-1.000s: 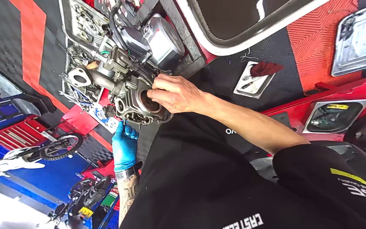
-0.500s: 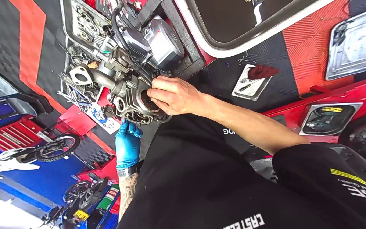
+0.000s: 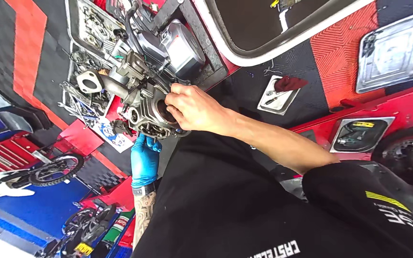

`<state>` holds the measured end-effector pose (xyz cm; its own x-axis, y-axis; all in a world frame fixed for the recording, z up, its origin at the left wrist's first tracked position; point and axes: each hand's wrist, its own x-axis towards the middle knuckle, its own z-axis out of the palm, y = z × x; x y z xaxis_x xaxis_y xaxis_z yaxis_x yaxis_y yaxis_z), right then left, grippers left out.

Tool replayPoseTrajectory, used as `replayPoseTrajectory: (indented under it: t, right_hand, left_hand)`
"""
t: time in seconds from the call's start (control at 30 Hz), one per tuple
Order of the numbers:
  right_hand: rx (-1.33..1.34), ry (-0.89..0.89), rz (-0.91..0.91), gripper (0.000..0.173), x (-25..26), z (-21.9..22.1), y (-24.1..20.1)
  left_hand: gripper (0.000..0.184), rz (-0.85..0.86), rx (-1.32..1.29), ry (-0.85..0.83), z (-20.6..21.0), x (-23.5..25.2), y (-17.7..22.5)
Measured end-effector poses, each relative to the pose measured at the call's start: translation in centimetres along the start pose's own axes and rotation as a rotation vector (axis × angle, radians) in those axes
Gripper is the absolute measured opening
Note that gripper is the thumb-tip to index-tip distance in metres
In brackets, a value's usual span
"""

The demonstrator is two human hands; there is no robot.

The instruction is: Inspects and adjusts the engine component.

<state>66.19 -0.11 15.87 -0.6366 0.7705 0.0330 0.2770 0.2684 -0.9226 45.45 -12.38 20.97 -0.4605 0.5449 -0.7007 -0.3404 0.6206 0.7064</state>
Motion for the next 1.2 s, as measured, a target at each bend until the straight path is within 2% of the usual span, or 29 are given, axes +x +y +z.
replayPoseTrajectory:
  t: [0.17, 0.37, 0.53, 0.73, 1.07, 1.2]
  right_hand:
    - [-0.046, 0.074, -0.183, 0.019, -0.4, 0.8, 1.5]
    - [0.13, 0.272, -0.303, 0.019, -0.7, 2.1, 3.5]
    - [0.139, 0.284, -0.41, 0.017, -0.4, 2.1, 4.1]
    - [0.005, 0.289, -0.515, 0.016, -0.1, 2.1, 4.3]
    - [-0.038, 0.207, -0.45, 0.022, 0.1, 1.6, 3.9]
    - [0.06, 0.287, -0.391, 0.02, -0.3, 2.2, 4.0]
  left_hand:
    - [0.042, -0.003, -0.018, -0.005, -0.1, 0.0, -0.1]
    - [0.04, -0.001, -0.067, 0.019, -0.5, -0.4, -0.2]
    - [0.037, -0.007, -0.079, 0.047, -1.4, -0.8, -0.6]
    - [0.036, -0.019, -0.099, 0.055, -1.4, -0.8, -0.8]
    - [0.041, -0.02, -0.068, 0.014, -0.7, -0.4, -0.5]
    - [0.044, -0.015, -0.051, 0.006, -0.5, -0.3, -0.3]
